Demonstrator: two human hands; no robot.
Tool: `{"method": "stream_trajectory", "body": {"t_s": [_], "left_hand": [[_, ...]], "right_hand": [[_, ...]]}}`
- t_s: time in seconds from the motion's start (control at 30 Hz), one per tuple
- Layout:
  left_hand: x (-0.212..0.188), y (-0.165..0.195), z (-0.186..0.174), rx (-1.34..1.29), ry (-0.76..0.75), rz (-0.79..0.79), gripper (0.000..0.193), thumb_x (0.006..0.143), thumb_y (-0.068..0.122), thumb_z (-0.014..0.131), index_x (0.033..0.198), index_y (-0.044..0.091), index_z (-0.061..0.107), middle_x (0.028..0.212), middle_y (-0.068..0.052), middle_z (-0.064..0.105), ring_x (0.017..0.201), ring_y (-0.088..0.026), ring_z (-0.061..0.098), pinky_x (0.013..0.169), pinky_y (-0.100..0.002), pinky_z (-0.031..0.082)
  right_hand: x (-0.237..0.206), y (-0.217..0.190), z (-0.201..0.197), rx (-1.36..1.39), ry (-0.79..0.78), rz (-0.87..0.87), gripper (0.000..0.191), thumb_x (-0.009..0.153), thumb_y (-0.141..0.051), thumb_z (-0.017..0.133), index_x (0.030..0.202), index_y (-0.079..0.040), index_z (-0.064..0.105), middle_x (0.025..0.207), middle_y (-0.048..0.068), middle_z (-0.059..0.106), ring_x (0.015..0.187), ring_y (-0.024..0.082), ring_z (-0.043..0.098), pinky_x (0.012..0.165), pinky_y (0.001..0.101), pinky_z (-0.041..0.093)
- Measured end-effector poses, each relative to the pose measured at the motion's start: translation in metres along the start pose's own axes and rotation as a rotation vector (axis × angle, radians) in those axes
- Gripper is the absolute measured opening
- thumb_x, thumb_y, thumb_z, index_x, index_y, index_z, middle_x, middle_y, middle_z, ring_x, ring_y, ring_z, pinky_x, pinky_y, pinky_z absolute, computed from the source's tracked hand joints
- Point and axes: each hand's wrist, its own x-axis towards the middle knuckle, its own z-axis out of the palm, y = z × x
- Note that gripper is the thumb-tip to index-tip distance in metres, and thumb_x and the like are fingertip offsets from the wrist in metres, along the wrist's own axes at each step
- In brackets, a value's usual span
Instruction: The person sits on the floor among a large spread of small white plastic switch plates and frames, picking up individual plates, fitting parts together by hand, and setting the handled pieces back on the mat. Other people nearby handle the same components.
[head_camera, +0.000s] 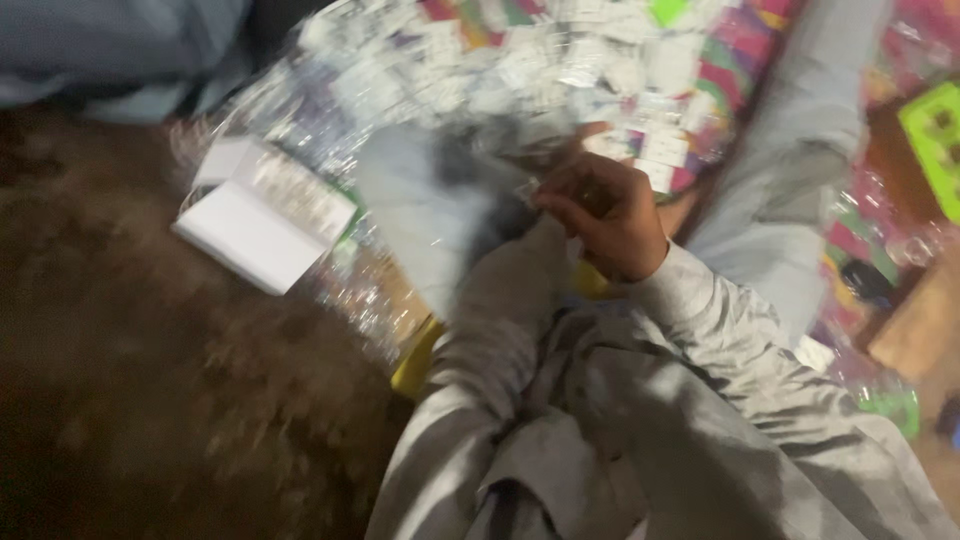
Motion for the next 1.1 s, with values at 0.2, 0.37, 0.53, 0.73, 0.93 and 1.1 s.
{"method": "stream_trajectory", "body": {"t_s": [0.2,0.37,0.53,0.73,0.93,1.1], "left_hand": [[-0.005,0.016,0.001,0.171,0.136,-0.073,0.06,0.069,0.021,0.089,0.123,0.004,0.068,0.097,-0.015,0.077,0.08,-0.02,0.076,0.075,-0.037,0.059],[-0.003,0.02,0.002,0.0,0.23,0.103,0.059,0.069,0.017,0.091,0.121,0.005,0.066,0.1,-0.01,0.073,0.086,-0.02,0.071,0.074,-0.035,0.057],[-0.003,0.011,0.007,-0.125,0.188,-0.056,0.054,0.075,0.008,0.087,0.125,0.004,0.065,0.098,-0.01,0.072,0.083,-0.018,0.067,0.073,-0.034,0.055],[0.004,-0.003,0.021,-0.649,-0.158,0.104,0.065,0.077,-0.013,0.083,0.131,0.004,0.052,0.119,-0.01,0.064,0.111,-0.019,0.066,0.093,-0.037,0.059],[-0.007,0.014,0.012,-0.353,-0.324,-0.03,0.06,0.081,-0.009,0.079,0.133,-0.001,0.052,0.12,-0.014,0.069,0.11,-0.02,0.071,0.092,-0.036,0.062],[-0.011,0.051,0.007,-0.277,-0.354,0.123,0.066,0.085,-0.006,0.081,0.142,-0.002,0.048,0.13,-0.013,0.064,0.12,-0.02,0.065,0.101,-0.034,0.057]], "right_hand": [[0.078,-0.034,0.147,-0.442,-0.138,-0.306,0.013,0.094,-0.009,0.079,0.106,-0.005,0.077,0.096,0.008,0.076,0.08,0.017,0.07,0.071,0.0353,0.057],[0.095,-0.024,0.155,-0.047,-0.144,-0.45,0.02,0.112,-0.003,0.059,0.132,-0.004,0.063,0.12,0.013,0.07,0.108,0.025,0.07,0.094,0.0353,0.057],[0.059,-0.019,0.023,-0.619,0.005,-0.323,0.011,0.117,-0.002,0.066,0.127,0.0,0.071,0.112,0.016,0.073,0.101,0.025,0.072,0.09,0.0327,0.055],[0.018,0.004,-0.113,-0.925,0.077,-0.322,0.051,0.083,-0.02,0.089,0.126,0.001,0.07,0.126,0.018,0.071,0.119,0.035,0.068,0.101,0.041,0.053],[-0.012,0.046,-0.13,-0.761,0.108,-0.209,0.044,0.08,-0.014,0.089,0.118,-0.001,0.072,0.12,0.015,0.073,0.115,0.031,0.07,0.099,0.0383,0.055],[-0.02,0.063,-0.137,-0.672,0.255,-0.075,0.03,0.079,-0.009,0.091,0.099,0.001,0.071,0.103,0.013,0.075,0.09,0.027,0.071,0.08,0.0331,0.054]]}}
